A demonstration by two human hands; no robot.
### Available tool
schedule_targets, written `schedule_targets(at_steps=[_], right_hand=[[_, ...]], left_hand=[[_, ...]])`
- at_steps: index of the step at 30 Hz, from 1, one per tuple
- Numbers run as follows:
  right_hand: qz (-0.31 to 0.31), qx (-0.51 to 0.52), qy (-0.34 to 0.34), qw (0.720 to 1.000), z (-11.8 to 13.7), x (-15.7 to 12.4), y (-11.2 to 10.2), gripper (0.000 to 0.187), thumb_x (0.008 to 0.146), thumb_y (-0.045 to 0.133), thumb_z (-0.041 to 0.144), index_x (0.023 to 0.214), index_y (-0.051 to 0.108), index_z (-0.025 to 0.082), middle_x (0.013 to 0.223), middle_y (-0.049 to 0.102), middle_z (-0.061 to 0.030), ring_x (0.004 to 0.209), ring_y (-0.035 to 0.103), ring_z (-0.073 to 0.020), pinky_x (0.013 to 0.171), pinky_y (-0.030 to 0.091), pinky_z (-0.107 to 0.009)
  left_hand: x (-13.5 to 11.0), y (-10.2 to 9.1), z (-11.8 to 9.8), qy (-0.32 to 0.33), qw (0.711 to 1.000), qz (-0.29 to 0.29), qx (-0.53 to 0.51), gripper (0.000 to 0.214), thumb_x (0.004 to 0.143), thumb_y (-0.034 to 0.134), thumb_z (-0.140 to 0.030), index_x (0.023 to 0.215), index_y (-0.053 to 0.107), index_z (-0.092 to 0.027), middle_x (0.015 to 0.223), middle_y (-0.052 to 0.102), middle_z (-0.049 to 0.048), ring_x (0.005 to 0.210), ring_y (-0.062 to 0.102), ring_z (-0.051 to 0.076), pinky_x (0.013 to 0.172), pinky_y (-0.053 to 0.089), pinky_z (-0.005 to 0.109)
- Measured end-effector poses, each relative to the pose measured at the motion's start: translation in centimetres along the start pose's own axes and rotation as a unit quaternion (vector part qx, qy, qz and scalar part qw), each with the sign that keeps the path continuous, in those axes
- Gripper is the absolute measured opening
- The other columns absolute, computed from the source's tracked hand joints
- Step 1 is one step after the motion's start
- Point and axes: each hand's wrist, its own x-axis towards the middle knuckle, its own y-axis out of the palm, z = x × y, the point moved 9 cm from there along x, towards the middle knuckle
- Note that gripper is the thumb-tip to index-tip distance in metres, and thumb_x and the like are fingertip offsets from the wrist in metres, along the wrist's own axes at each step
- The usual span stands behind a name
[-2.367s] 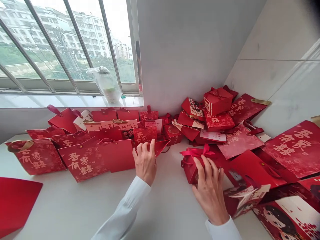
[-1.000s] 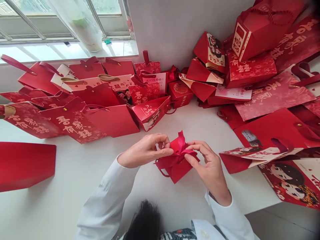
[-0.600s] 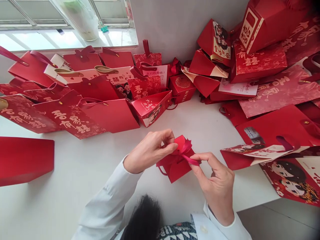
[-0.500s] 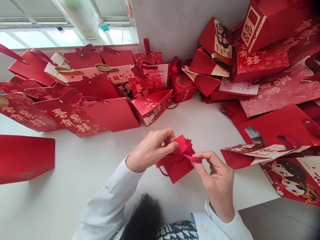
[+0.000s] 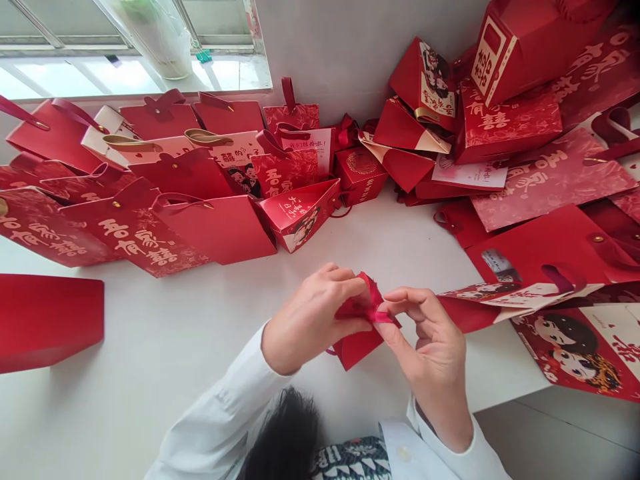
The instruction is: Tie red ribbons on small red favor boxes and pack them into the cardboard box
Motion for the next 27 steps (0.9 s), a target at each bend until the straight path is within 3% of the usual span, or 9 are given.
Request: schedule_targets(at_steps=[3,6,9,11,17,22,27], right_hand=[[0.024,0.001,-0.029,0.999,0.3,0.3,-0.1,0.017,0.085,0.059,0.020,0.102,0.057,0.023,0.089,0.065,-0.0011,0.084,0.062,-0.0165,0.079,0.050,-0.031],[0.036,-0.064,-0.073,0.995,0.3,1.4,-0.5,0.020,0.087,0.055,0.018,0.105,0.059,0.024,0.104,0.063,-0.0026,0.094,0.059,-0.0174,0.081,0.049,-0.031],[0.115,-0.134,-0.116,0.977,0.1,2.2,0.8,0.021,0.088,0.057,0.021,0.109,0.060,0.025,0.114,0.060,-0.0033,0.109,0.052,-0.0204,0.088,0.046,-0.035],[0.139,-0.162,-0.133,0.968,0.0,2.3,1.5,0.016,0.088,0.058,0.023,0.104,0.062,0.024,0.111,0.060,-0.0038,0.109,0.051,-0.0214,0.088,0.047,-0.036],[0.043,-0.276,-0.232,0.932,2.2,0.6,0.6,0.011,0.090,0.054,0.015,0.089,0.062,0.022,0.089,0.064,-0.0032,0.091,0.052,-0.0208,0.081,0.045,-0.035],[0.051,-0.342,-0.266,0.900,3.2,-1.6,1.1,0.014,0.092,0.051,0.011,0.088,0.060,0.021,0.076,0.063,-0.0008,0.082,0.054,-0.0190,0.093,0.035,-0.043],[0.076,-0.353,-0.257,0.897,3.2,-2.8,1.9,0.016,0.092,0.048,0.008,0.084,0.057,0.019,0.072,0.060,-0.0007,0.082,0.054,-0.0188,0.099,0.030,-0.046]], left_hand=[[0.1,0.2,-0.1,-0.005,1.000,-0.020,-0.005,0.019,0.087,0.057,-0.026,0.071,0.063,-0.017,0.070,0.059,0.0001,0.064,0.050,0.011,0.062,0.039,0.022],[0.1,0.1,0.7,-0.027,0.999,-0.007,-0.042,0.013,0.085,0.059,-0.021,0.076,0.068,-0.018,0.072,0.063,-0.0007,0.062,0.053,0.009,0.060,0.039,0.019],[0.1,-0.2,1.7,-0.052,0.996,0.010,-0.070,0.012,0.084,0.058,-0.021,0.081,0.070,-0.019,0.072,0.065,-0.0021,0.061,0.054,0.008,0.060,0.039,0.018],[0.1,-0.2,2.1,-0.064,0.995,0.013,-0.078,0.015,0.085,0.056,-0.021,0.083,0.070,-0.020,0.071,0.066,-0.0027,0.060,0.053,0.008,0.059,0.038,0.018],[0.3,-0.1,2.3,-0.087,0.994,-0.025,-0.067,0.020,0.085,0.052,-0.021,0.074,0.069,-0.016,0.063,0.062,-0.0032,0.056,0.046,0.007,0.055,0.035,0.017],[0.3,-0.3,2.4,-0.099,0.994,-0.045,-0.028,0.023,0.085,0.052,-0.021,0.065,0.063,-0.015,0.053,0.051,-0.0052,0.051,0.034,0.007,0.050,0.029,0.018],[0.3,0.2,2.0,-0.102,0.993,-0.059,-0.027,0.023,0.085,0.052,-0.016,0.063,0.058,-0.015,0.055,0.053,-0.0052,0.051,0.036,0.006,0.053,0.032,0.018]])
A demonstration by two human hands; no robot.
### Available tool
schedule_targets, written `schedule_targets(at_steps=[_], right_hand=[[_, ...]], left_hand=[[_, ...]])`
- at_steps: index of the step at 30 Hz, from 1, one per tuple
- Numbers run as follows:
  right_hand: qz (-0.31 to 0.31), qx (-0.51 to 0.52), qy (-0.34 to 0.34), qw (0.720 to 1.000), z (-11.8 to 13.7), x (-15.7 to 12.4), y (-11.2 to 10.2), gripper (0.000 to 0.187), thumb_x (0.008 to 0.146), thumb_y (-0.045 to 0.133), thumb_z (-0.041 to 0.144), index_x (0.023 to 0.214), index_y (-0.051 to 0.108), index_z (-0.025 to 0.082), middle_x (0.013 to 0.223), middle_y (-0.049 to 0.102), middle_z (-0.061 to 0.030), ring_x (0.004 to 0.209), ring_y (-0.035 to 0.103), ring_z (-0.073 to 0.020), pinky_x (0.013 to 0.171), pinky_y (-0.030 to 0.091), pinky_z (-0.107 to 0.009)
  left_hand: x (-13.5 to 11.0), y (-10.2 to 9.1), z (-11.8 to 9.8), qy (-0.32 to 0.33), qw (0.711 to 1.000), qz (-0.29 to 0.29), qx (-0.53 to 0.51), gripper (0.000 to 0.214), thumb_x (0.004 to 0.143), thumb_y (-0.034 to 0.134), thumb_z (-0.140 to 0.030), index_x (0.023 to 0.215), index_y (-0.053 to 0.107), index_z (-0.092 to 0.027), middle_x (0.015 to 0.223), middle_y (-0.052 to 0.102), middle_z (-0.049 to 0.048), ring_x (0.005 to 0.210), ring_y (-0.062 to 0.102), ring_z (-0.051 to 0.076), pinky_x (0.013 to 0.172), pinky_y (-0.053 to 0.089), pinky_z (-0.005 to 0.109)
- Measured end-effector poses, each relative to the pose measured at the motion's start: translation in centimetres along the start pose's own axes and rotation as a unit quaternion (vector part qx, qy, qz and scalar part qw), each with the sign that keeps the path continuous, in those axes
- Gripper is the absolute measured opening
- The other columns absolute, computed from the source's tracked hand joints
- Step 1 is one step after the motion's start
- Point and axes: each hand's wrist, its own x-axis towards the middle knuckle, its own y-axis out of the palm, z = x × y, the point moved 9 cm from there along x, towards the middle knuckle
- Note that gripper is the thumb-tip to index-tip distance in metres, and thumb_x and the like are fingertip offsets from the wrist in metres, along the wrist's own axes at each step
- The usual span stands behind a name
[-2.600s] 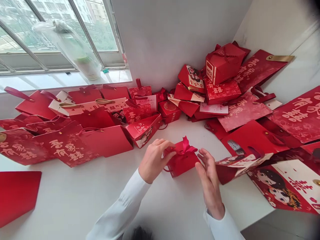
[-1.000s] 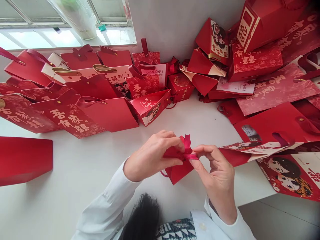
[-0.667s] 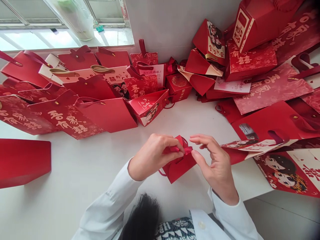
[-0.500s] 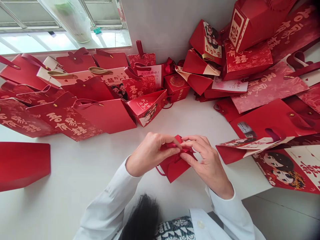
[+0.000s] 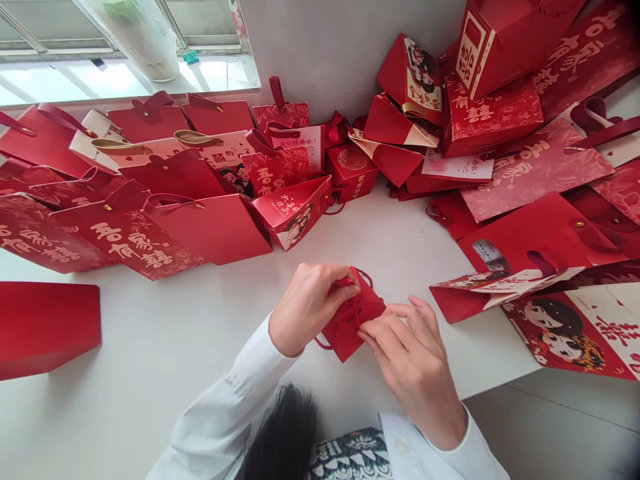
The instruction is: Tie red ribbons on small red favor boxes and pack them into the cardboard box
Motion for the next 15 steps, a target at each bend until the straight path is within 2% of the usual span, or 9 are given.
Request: schedule_targets(at_steps=[2,4,7,11,15], right_hand=[[-0.006,0.006,0.004,1.000,-0.1,0.0,-0.2,0.013,0.092,0.050,0.010,0.086,0.057,0.018,0.073,0.060,-0.0011,0.082,0.053,-0.0192,0.098,0.031,-0.046],[-0.003,0.015,0.007,1.000,-0.4,-0.1,-0.3,0.010,0.091,0.052,0.012,0.086,0.057,0.019,0.074,0.060,-0.0011,0.082,0.052,-0.0199,0.097,0.032,-0.046],[0.007,0.026,0.002,1.000,-0.6,-0.2,-0.3,0.001,0.090,0.056,0.019,0.090,0.056,0.019,0.075,0.060,-0.0015,0.082,0.052,-0.0210,0.096,0.032,-0.048],[-0.007,0.013,0.016,1.000,-0.8,-0.4,-0.4,0.023,0.089,0.058,0.022,0.111,0.053,0.015,0.080,0.061,-0.0045,0.083,0.052,-0.0220,0.095,0.035,-0.048],[-0.022,0.020,0.043,0.999,-0.7,-0.5,-0.3,0.018,0.090,0.053,0.013,0.108,0.056,0.016,0.078,0.060,-0.0027,0.078,0.052,-0.0185,0.092,0.038,-0.044]], left_hand=[[-0.1,0.0,0.0,-0.003,1.000,-0.010,-0.002,0.018,0.085,0.053,-0.018,0.068,0.058,-0.016,0.057,0.055,-0.0051,0.051,0.039,0.007,0.054,0.034,0.019],[-0.2,-0.1,0.0,0.001,1.000,-0.005,-0.028,0.007,0.086,0.055,-0.023,0.085,0.059,-0.018,0.064,0.059,-0.0050,0.053,0.045,0.007,0.056,0.037,0.019],[-0.3,-0.6,0.1,0.029,0.996,0.041,-0.076,0.027,0.086,0.058,-0.033,0.109,0.053,-0.019,0.081,0.065,-0.0020,0.065,0.055,0.009,0.063,0.043,0.020],[-0.7,-1.5,0.6,0.068,0.991,0.093,-0.073,0.031,0.086,0.058,-0.031,0.114,0.051,-0.019,0.095,0.066,0.0025,0.078,0.059,0.011,0.071,0.046,0.022],[-1.0,-1.4,0.5,0.083,0.990,0.109,-0.039,0.027,0.083,0.059,-0.016,0.109,0.053,-0.018,0.091,0.066,0.0011,0.075,0.057,0.010,0.069,0.045,0.022]])
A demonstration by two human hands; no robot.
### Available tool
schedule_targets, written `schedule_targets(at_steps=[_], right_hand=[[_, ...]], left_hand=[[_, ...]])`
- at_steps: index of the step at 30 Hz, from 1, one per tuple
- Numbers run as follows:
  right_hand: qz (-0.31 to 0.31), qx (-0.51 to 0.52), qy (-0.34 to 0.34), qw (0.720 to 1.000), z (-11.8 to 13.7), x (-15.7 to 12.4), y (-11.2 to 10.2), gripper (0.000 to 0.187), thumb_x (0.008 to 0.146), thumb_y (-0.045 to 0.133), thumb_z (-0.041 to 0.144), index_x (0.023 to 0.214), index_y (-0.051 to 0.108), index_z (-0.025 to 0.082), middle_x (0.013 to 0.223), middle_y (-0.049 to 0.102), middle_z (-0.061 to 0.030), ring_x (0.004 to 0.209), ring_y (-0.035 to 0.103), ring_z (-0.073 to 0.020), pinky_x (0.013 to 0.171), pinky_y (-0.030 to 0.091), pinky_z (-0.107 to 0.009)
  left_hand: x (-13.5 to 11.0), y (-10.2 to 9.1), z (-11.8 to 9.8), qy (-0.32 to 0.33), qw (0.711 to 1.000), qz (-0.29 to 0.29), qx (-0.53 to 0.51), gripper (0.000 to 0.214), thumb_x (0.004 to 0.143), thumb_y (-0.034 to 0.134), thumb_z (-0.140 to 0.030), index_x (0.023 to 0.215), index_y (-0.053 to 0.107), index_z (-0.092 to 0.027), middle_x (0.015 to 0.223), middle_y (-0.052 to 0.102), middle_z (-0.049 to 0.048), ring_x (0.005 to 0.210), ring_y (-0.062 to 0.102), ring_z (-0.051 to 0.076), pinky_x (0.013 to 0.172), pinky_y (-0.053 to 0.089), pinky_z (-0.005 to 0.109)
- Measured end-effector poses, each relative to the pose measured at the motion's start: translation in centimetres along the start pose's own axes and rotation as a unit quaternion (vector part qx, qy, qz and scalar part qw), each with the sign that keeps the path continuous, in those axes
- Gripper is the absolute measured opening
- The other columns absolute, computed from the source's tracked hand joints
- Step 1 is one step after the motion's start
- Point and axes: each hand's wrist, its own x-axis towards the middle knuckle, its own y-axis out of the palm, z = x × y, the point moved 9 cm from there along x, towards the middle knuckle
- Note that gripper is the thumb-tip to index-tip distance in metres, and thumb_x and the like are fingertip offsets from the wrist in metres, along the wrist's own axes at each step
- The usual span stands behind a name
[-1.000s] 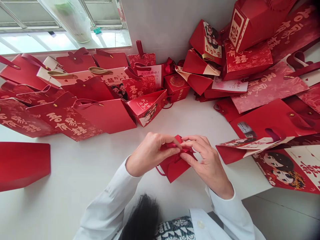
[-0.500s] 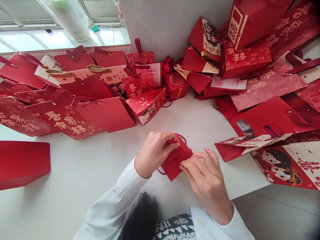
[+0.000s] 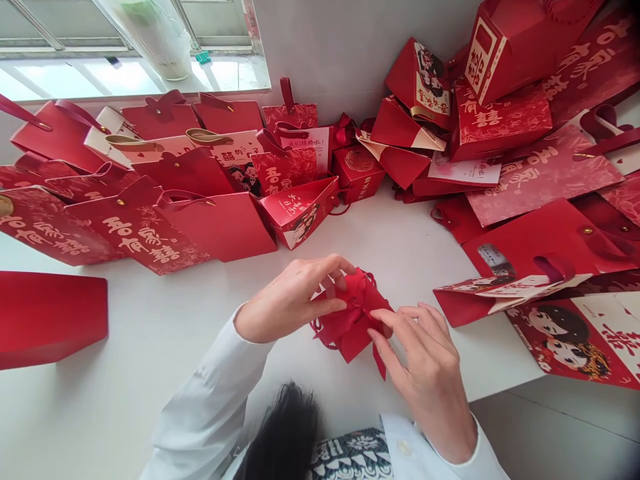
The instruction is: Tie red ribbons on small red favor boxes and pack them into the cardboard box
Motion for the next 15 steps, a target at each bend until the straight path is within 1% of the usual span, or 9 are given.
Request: schedule_targets(at_steps=[2,5,7,9,11,12,15], right_hand=[[-0.005,0.022,0.038,0.999,-0.3,0.0,0.0,0.017,0.091,0.052,0.013,0.105,0.058,0.018,0.080,0.060,-0.0022,0.077,0.053,-0.0170,0.086,0.041,-0.038],[0.009,0.099,0.137,0.986,-1.7,-0.4,0.4,0.020,0.091,0.052,0.019,0.110,0.056,0.022,0.082,0.061,-0.0009,0.078,0.056,-0.0163,0.070,0.046,-0.029],[0.036,0.165,0.205,0.964,-2.7,-0.8,1.0,0.021,0.091,0.051,0.024,0.112,0.054,0.025,0.077,0.061,0.0016,0.071,0.058,-0.0147,0.056,0.044,-0.023],[0.065,0.211,0.255,0.941,-3.3,-1.2,1.4,0.021,0.091,0.048,0.028,0.111,0.053,0.026,0.072,0.061,0.0037,0.061,0.056,-0.0129,0.043,0.036,-0.020],[0.082,0.223,0.276,0.931,-3.5,-1.5,1.4,0.020,0.091,0.046,0.030,0.110,0.052,0.025,0.066,0.058,0.0050,0.053,0.053,-0.0117,0.036,0.029,-0.019],[0.088,0.217,0.276,0.932,-3.3,-1.5,1.3,0.019,0.091,0.045,0.030,0.108,0.052,0.024,0.062,0.056,0.0057,0.051,0.052,-0.0115,0.035,0.028,-0.019],[0.095,0.165,0.253,0.949,-2.7,-1.4,0.8,0.018,0.090,0.045,0.030,0.104,0.051,0.023,0.053,0.049,0.0074,0.047,0.050,-0.0119,0.036,0.028,-0.019]], left_hand=[[0.0,0.4,-0.3,0.000,1.000,0.000,0.016,0.026,0.083,0.057,-0.011,0.107,0.053,-0.017,0.089,0.065,0.0004,0.073,0.055,0.010,0.067,0.043,0.022],[-0.1,0.8,-1.0,0.008,1.000,-0.004,0.010,0.025,0.083,0.052,-0.005,0.105,0.052,-0.017,0.087,0.064,0.0000,0.074,0.055,0.010,0.067,0.042,0.021],[0.0,1.0,-1.3,0.014,1.000,0.001,-0.003,0.026,0.082,0.049,-0.001,0.104,0.052,-0.016,0.086,0.064,-0.0008,0.073,0.055,0.009,0.067,0.042,0.020],[0.1,1.0,-1.3,0.014,1.000,0.005,-0.013,0.030,0.080,0.046,0.002,0.103,0.052,-0.016,0.084,0.064,-0.0013,0.071,0.055,0.008,0.066,0.041,0.020],[0.3,1.0,-1.2,0.007,1.000,0.003,-0.024,0.033,0.078,0.045,0.003,0.103,0.052,-0.016,0.082,0.064,-0.0015,0.071,0.055,0.008,0.065,0.041,0.019],[0.5,0.9,-1.1,0.001,1.000,0.002,-0.029,0.034,0.077,0.045,0.003,0.104,0.052,-0.016,0.081,0.064,-0.0015,0.070,0.055,0.008,0.065,0.041,0.019],[0.7,1.0,-0.6,-0.017,0.999,-0.003,-0.046,0.035,0.074,0.047,0.002,0.104,0.052,-0.016,0.080,0.062,-0.0018,0.069,0.054,0.009,0.063,0.041,0.019]])
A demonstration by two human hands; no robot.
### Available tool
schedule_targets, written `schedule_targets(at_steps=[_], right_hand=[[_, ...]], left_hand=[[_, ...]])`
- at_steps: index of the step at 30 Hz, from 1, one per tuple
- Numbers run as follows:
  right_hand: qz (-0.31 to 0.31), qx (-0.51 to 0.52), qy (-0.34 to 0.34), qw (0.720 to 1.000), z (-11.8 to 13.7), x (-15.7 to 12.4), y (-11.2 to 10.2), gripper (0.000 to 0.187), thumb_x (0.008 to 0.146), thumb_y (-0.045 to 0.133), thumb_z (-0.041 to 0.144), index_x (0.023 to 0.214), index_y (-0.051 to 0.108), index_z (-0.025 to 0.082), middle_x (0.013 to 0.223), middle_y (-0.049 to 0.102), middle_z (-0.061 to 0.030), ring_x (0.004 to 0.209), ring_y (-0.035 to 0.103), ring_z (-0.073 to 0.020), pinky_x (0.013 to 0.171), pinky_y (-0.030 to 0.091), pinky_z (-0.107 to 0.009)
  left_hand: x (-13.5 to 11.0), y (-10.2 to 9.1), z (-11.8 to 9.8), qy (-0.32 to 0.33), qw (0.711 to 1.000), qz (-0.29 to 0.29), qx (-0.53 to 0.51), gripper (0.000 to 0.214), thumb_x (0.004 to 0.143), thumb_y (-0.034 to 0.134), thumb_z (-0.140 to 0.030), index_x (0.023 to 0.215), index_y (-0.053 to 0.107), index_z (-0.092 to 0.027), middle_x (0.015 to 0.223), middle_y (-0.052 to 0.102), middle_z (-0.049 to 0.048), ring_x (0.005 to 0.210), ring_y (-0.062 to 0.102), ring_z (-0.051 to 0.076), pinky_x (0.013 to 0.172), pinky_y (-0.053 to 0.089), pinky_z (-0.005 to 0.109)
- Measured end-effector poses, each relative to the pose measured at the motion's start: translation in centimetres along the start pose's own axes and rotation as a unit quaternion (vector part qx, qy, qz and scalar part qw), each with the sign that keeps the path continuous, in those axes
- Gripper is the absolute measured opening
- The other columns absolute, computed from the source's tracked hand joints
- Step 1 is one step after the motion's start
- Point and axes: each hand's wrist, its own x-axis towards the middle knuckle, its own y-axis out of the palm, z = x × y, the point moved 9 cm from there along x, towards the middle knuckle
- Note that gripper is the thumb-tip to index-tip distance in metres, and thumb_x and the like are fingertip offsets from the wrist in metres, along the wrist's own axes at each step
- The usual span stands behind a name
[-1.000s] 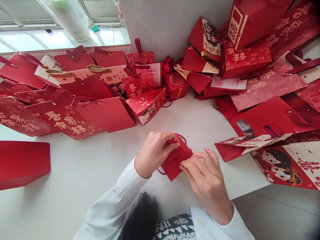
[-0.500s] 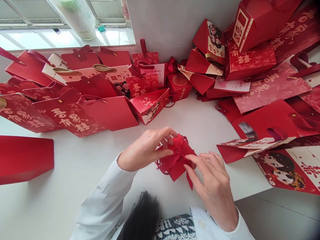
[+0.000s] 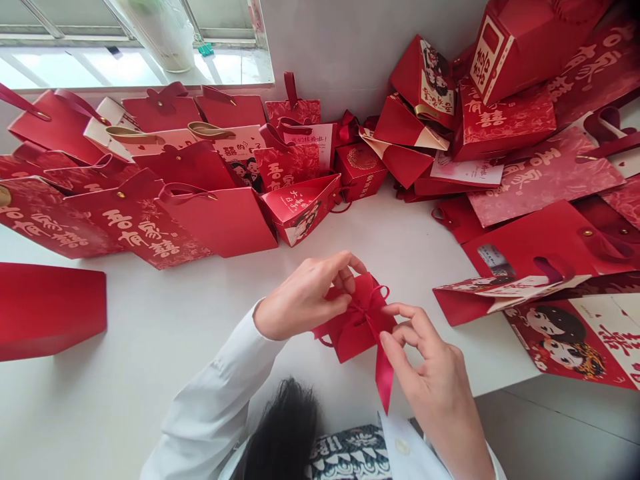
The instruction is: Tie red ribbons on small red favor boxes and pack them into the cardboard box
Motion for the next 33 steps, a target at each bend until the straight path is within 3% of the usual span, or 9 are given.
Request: schedule_targets(at_steps=[7,10,12,15,17,19,24,28,33], right_hand=[[0.081,-0.028,0.011,0.996,-0.6,-0.7,1.8,0.008,0.093,0.042,0.031,0.090,0.045,0.024,0.044,0.045,0.0116,0.036,0.038,-0.0103,0.039,0.029,-0.020],[0.070,-0.041,0.004,0.997,-1.0,-0.9,1.8,0.011,0.093,0.047,0.032,0.087,0.044,0.024,0.045,0.043,0.0118,0.036,0.036,-0.0095,0.042,0.031,-0.019],[0.017,-0.073,-0.052,0.996,0.1,-1.0,0.9,0.012,0.091,0.052,0.032,0.085,0.047,0.022,0.049,0.043,0.0097,0.040,0.039,-0.0091,0.044,0.032,-0.020],[-0.069,-0.119,-0.210,0.968,3.7,-1.6,0.0,0.004,0.091,0.055,0.023,0.093,0.056,0.020,0.063,0.052,0.0030,0.054,0.047,-0.0111,0.056,0.036,-0.023],[-0.075,-0.153,-0.303,0.938,6.0,-2.0,0.7,0.015,0.091,0.053,0.013,0.104,0.059,0.018,0.067,0.053,0.0003,0.060,0.048,-0.0128,0.060,0.035,-0.026],[-0.066,-0.202,-0.347,0.913,7.3,-1.9,2.1,0.023,0.092,0.050,0.008,0.110,0.061,0.016,0.065,0.052,-0.0001,0.059,0.045,-0.0134,0.057,0.032,-0.027],[-0.098,-0.217,-0.366,0.900,7.6,-1.5,3.1,0.020,0.091,0.048,0.005,0.088,0.066,0.012,0.060,0.050,-0.0009,0.057,0.039,-0.0137,0.052,0.027,-0.029],[-0.049,-0.111,-0.383,0.916,6.0,-2.6,2.8,0.020,0.090,0.047,0.003,0.093,0.064,0.013,0.071,0.058,-0.0034,0.062,0.044,-0.0131,0.057,0.035,-0.027],[-0.017,-0.062,-0.366,0.928,4.3,-2.9,2.4,0.024,0.088,0.046,0.001,0.093,0.066,0.014,0.071,0.058,-0.0040,0.063,0.047,-0.0136,0.058,0.039,-0.027]], left_hand=[[0.2,0.3,0.4,-0.002,0.994,0.013,-0.106,0.027,0.077,0.051,-0.008,0.103,0.052,-0.015,0.079,0.053,-0.0015,0.063,0.049,0.008,0.055,0.038,0.020],[0.2,0.4,0.5,0.000,0.987,0.027,-0.161,0.022,0.081,0.054,-0.016,0.103,0.053,-0.014,0.079,0.052,-0.0005,0.066,0.048,0.008,0.057,0.039,0.020],[0.2,0.7,0.5,0.001,0.979,0.050,-0.198,0.022,0.085,0.054,-0.021,0.105,0.052,-0.013,0.080,0.051,-0.0001,0.066,0.046,0.008,0.058,0.039,0.021],[0.1,1.0,0.7,-0.002,0.967,0.076,-0.241,0.022,0.089,0.051,-0.024,0.108,0.051,-0.014,0.079,0.049,-0.0006,0.065,0.042,0.008,0.058,0.038,0.021],[0.2,1.0,0.8,-0.007,0.962,0.080,-0.260,0.021,0.090,0.050,-0.025,0.108,0.051,-0.014,0.078,0.048,-0.0010,0.065,0.042,0.008,0.058,0.037,0.021],[0.2,1.1,0.9,-0.010,0.959,0.083,-0.271,0.022,0.089,0.051,-0.026,0.108,0.051,-0.014,0.078,0.047,-0.0013,0.064,0.041,0.008,0.056,0.036,0.020],[0.4,1.1,1.1,-0.014,0.956,0.078,-0.283,0.021,0.089,0.052,-0.026,0.106,0.053,-0.014,0.081,0.048,-0.0001,0.067,0.043,0.009,0.060,0.037,0.022],[0.6,0.9,1.3,-0.010,0.952,0.062,-0.300,0.018,0.088,0.052,-0.023,0.103,0.055,-0.014,0.081,0.046,-0.0007,0.071,0.042,0.009,0.068,0.038,0.023],[0.6,1.1,1.7,-0.021,0.947,0.066,-0.314,0.017,0.087,0.053,-0.020,0.103,0.056,-0.014,0.085,0.045,-0.0003,0.070,0.040,0.008,0.065,0.035,0.022]])
